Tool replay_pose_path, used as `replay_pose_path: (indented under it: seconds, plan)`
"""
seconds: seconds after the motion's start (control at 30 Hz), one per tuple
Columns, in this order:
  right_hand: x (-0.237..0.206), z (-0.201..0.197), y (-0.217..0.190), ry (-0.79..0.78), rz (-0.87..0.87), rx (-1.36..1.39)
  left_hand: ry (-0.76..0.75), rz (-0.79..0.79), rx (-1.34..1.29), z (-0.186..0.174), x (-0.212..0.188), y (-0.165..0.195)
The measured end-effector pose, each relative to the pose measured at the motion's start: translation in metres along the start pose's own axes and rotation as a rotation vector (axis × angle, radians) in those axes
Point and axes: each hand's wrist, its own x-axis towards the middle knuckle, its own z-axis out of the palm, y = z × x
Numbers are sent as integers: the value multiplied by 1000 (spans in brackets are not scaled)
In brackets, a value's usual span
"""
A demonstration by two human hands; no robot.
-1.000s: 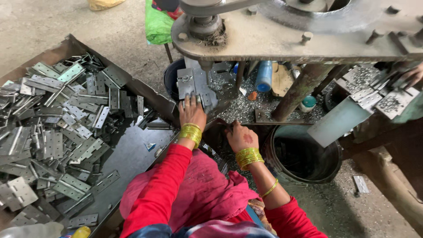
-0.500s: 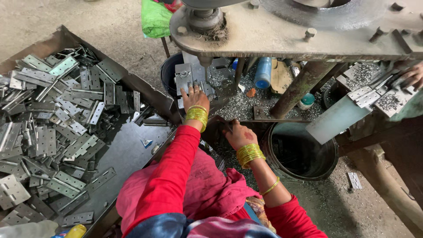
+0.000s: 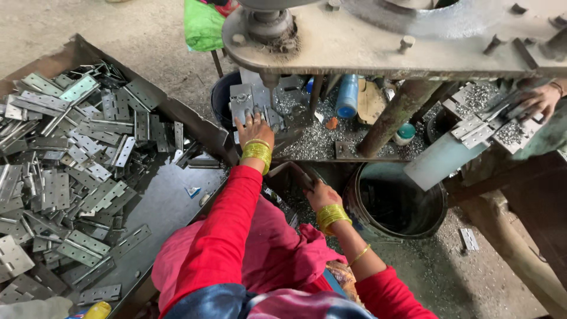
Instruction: The person repeatedly places rectangular metal pieces under a drill press, operates the lever to drill holes, and then removes the finished pieces. The person handles the metal pieces one at a time and deposits them into a bin after drilling.
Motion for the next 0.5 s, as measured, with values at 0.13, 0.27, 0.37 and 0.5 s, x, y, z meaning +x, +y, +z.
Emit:
replay_pose_path:
  seconds: [0.13, 0.27, 0.37, 0.5]
  plan:
    - [12, -22, -19, -87, 72, -34, -68, -12, 66, -1, 5, 1]
    - [-2, -12, -12, -6, 20, 70, -106, -15, 80, -4, 9, 2]
    - [-16, 10, 6, -32, 87, 51, -21, 13, 81, -5, 5, 1]
    - [-14, 30, 21, -102, 123, 81, -121, 15, -8, -2, -14, -1]
